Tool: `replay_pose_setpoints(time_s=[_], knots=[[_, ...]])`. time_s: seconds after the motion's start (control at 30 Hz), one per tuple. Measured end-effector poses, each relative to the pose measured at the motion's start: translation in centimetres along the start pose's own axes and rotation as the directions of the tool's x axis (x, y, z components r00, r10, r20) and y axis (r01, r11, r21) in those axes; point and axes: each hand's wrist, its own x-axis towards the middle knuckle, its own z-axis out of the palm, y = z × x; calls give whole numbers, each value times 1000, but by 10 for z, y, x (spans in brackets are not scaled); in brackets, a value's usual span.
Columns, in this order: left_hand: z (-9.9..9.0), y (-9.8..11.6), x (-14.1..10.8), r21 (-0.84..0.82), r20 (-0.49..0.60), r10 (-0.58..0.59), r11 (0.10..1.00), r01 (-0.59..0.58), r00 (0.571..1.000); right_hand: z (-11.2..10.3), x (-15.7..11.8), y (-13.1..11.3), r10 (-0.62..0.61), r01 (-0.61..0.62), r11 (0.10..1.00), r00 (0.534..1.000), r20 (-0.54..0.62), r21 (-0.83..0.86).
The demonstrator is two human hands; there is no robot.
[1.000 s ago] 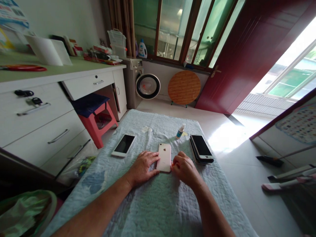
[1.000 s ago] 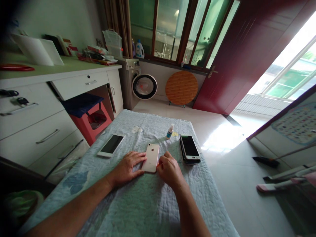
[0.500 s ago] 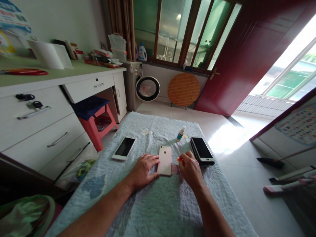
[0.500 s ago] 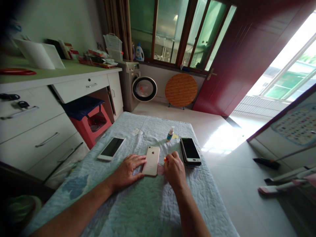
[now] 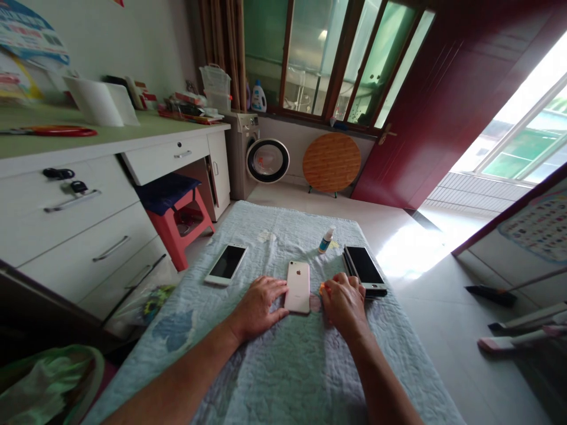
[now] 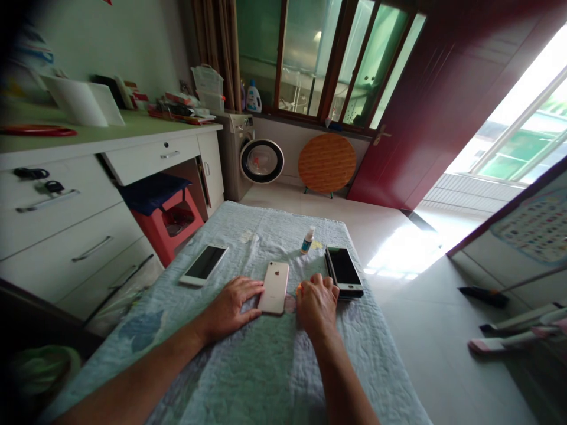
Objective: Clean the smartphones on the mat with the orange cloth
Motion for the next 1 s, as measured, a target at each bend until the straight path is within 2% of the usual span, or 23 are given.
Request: replay_pose_setpoints(time_s=[0.13, 0.27, 0.4, 0.57, 0.77, 0.9, 1.0], knots=[[-3, 2, 1, -30, -2, 6, 1000, -6, 1000, 0, -3, -12, -41, 48, 997, 994, -100, 60], [-7, 7, 2, -51, -25, -19, 999, 18, 1000, 9, -8, -25, -144, 139, 978, 989, 19, 158], [-10, 12, 2, -45, -21, -51, 998, 50, 998, 18, -12, -28, -118, 103, 980, 990, 82, 168], [-9, 16, 1, -13, -23, -67, 998, 67, 997, 19, -13, -32, -97, 76, 977, 991, 97, 201], [-8, 18, 1, 16, -22, -67, 998, 67, 998, 18, -11, -33, -1, -41, 956, 990, 143, 291], [-7, 18, 0, 21, -12, -54, 998, 55, 998, 25, -5, -26, 83, -151, 870, 983, 161, 469], [-7, 17, -1, 23, -7, -63, 998, 63, 998, 32, -1, -22, 162, -282, 698, 958, 238, 658]])
